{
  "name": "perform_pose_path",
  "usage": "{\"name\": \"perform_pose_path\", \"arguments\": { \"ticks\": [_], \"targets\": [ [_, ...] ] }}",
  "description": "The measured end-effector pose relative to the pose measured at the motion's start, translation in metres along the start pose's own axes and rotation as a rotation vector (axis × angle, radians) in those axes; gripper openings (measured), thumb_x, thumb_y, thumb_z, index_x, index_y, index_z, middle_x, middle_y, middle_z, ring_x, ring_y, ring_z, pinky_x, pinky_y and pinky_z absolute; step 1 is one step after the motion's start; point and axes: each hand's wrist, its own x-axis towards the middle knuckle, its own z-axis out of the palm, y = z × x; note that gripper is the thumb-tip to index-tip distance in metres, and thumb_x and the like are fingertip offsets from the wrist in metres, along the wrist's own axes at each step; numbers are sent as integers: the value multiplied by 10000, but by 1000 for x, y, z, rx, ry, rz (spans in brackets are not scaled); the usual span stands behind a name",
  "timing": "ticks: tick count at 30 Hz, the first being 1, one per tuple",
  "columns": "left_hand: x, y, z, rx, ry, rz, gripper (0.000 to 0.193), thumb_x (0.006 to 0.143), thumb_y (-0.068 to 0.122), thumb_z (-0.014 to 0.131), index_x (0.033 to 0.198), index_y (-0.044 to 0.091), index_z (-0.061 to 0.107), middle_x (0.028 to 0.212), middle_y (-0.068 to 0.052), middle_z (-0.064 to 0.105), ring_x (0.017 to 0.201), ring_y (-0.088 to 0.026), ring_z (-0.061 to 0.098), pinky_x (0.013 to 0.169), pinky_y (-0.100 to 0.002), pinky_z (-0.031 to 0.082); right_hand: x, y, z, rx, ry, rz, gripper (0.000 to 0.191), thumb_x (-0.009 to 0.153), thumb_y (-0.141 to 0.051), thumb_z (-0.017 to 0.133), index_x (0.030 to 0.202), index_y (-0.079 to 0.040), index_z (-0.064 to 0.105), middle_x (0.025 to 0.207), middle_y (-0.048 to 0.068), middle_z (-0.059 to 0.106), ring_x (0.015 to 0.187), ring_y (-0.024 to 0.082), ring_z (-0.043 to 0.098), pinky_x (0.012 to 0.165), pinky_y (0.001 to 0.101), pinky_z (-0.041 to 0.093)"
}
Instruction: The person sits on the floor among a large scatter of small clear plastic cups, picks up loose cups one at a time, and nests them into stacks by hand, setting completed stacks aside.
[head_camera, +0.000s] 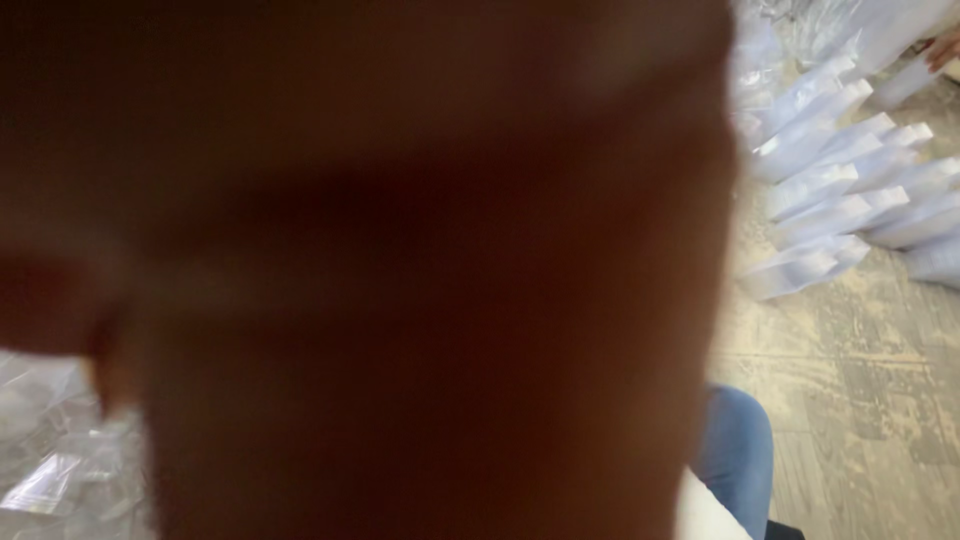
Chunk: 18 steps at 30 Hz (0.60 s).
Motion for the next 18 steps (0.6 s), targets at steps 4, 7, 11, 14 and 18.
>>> {"name": "perform_pose_path", "arguments": {
  "ticks": [4,7,11,14,18],
  "targets": [
    [10,-1,2,9,-7,-9,411,963,413,606,1163,59,547,1064,-154,677,865,-304,749,681,-399,613,7,13,-2,-6,-31,9,290,896,-150,673,1182,-175,707,1419,63,628,1187,310,546,955,478,474],
    [11,1,3,24,-12,-9,406,962,411,609,1153,59,548,1055,-154,677,858,-307,749,675,-399,612,9,19,0,-4,-34,12,279,891,-153,675,1166,-180,714,1417,62,627,1204,311,543,963,482,473],
    [38,19,20,34,-40,-7,399,960,408,613,1140,58,549,1042,-154,677,850,-311,748,666,-399,611,12,18,3,4,-24,3,265,886,-157,678,1145,-187,723,1414,62,627,1227,312,540,973,487,471],
    [39,18,21,37,-45,-11,393,958,406,615,1131,58,550,1033,-154,677,844,-313,748,660,-399,610,11,15,2,10,-24,7,254,881,-161,680,1128,-192,730,1412,62,627,1244,313,538,980,491,470],
    [33,8,18,43,-46,0,387,957,403,619,1118,58,551,1020,-154,677,835,-317,748,651,-399,608,9,14,0,3,-21,13,241,875,-165,683,1107,-199,738,1410,62,626,1267,314,535,990,496,469]
  ]
}}
